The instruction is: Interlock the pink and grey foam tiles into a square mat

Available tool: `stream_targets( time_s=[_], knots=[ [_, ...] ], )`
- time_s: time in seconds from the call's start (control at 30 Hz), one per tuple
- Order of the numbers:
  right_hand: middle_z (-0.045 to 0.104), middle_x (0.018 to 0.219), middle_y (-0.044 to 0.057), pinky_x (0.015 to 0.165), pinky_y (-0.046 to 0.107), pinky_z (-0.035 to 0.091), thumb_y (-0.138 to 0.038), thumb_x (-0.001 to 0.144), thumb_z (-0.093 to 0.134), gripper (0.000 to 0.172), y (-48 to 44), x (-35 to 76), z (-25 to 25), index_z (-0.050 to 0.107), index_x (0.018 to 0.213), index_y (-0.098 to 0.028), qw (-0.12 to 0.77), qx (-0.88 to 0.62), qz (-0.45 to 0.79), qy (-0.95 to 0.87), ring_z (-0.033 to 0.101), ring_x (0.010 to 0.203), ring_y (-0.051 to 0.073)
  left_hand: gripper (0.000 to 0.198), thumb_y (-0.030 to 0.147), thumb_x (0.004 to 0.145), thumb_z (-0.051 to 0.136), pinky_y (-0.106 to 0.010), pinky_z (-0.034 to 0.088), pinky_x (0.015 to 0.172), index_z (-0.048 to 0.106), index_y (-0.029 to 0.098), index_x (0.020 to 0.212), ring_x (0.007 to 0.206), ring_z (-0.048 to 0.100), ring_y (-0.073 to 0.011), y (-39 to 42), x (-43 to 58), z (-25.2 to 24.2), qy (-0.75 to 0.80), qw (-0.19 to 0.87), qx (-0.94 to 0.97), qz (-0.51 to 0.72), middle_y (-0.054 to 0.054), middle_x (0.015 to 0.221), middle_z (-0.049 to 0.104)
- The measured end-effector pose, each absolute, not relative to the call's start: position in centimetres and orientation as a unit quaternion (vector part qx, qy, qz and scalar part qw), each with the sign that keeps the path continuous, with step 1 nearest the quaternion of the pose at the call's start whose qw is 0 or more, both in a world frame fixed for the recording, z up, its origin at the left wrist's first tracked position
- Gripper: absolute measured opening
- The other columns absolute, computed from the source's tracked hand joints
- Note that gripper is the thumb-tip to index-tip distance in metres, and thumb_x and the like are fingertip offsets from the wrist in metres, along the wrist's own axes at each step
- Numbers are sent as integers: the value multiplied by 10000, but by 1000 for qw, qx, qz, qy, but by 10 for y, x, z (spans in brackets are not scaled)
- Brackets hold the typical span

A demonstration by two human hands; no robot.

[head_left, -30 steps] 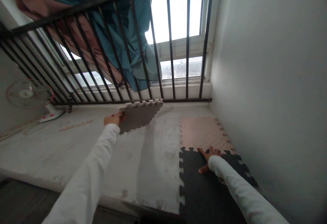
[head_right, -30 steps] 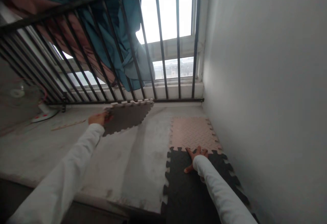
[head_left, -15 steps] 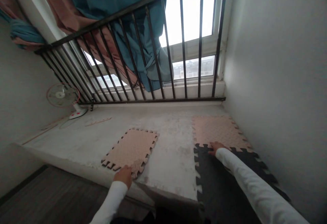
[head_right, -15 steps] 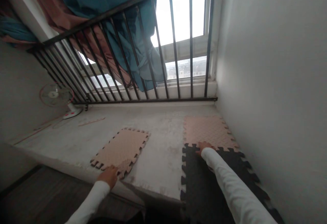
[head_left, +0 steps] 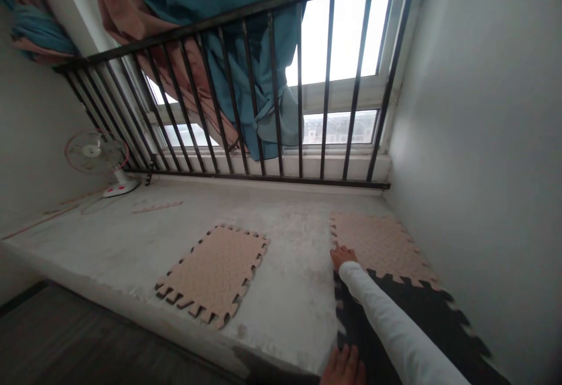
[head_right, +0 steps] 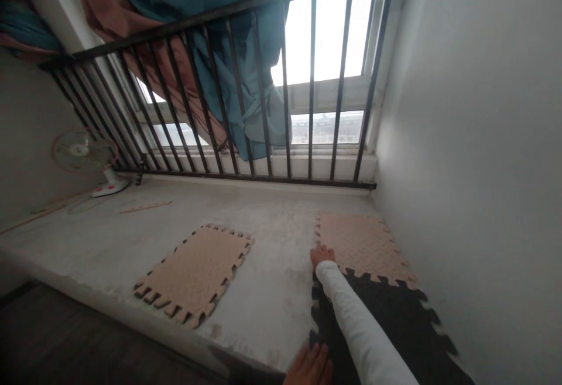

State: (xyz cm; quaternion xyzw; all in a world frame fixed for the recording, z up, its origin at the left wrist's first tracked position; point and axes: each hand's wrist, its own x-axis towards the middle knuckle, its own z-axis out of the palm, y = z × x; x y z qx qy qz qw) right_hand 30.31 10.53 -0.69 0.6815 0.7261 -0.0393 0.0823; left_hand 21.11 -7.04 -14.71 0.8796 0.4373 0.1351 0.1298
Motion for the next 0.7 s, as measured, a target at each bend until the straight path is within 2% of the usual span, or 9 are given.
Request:
stream_targets(
  time_s=[0.13, 0.23, 0.4, 0.47, 0.53, 0.6, 0.63, 0.7],
  knots=[
    [555, 1054, 155, 790, 370, 347, -80, 780, 279, 371, 107, 311, 14, 565, 1012, -127, 43, 701, 24, 711, 467, 1005, 247, 410, 249, 779, 359, -478, 492, 797, 460, 373, 1157, 918, 577, -251, -58, 213, -148, 419, 129, 883, 167, -42, 996, 626],
    [551, 1035, 166, 765, 342, 356, -89, 797, 242, 385, 108, 330, 54, 561, 1013, -109, 6, 718, 75, 692, 475, 973, 246, 450, 250, 769, 361, -496, 463, 828, 413, 350, 1204, 930, 572, -257, -59, 213, -134, 427, 144, 878, 164, -57, 1008, 624],
    [506, 1031, 233, 828, 390, 312, -90, 804, 235, 375, 101, 377, 176, 508, 1047, -3, -76, 742, 184, 640, 413, 1005, 275, 398, 316, 748, 419, -551, 368, 884, 493, 311, 1140, 1016, 517, -282, -64, 204, -88, 450, 201, 866, 78, -86, 1126, 561],
    [513, 1007, 209, 855, 398, 291, -108, 812, 262, 355, 86, 379, 225, 503, 1045, 9, -159, 714, 249, 635, 391, 1018, 264, 510, 373, 693, 502, -577, 307, 918, 438, 279, 1191, 1027, 505, -293, -65, 199, -58, 433, 230, 869, 72, -89, 1153, 544],
    [493, 1040, 178, 873, 373, 284, -135, 826, 260, 365, 62, 358, 257, 469, 1099, -15, -199, 686, 273, 644, 374, 1035, 231, 706, 401, 648, 556, -527, 295, 954, 301, 219, 1281, 1088, 458, -278, -65, 195, -23, 432, 263, 852, 134, -106, 1230, 475],
    [500, 1026, 158, 872, 338, 304, -147, 817, 288, 358, 29, 316, 263, 471, 1105, -38, -239, 639, 234, 693, 398, 1009, 204, 842, 390, 645, 575, -402, 342, 960, 145, 153, 1330, 1170, 373, -235, -65, 194, 11, 461, 271, 802, 267, -132, 1327, 342],
    [512, 1012, 141, 862, 319, 324, -142, 804, 310, 331, 10, 290, 256, 508, 1057, -65, -248, 621, 187, 720, 428, 971, 189, 858, 377, 654, 578, -341, 377, 935, 110, 142, 1333, 1184, 355, -213, -64, 194, 25, 487, 264, 766, 325, -136, 1347, 302],
    [521, 1016, 110, 860, 292, 349, -133, 782, 341, 322, -31, 235, 229, 519, 1049, -112, -247, 553, 91, 790, 454, 948, 165, 752, 363, 689, 564, -280, 449, 837, 190, 167, 1310, 1112, 440, -185, -63, 191, 47, 546, 248, 708, 373, -124, 1300, 380]
  ],
)
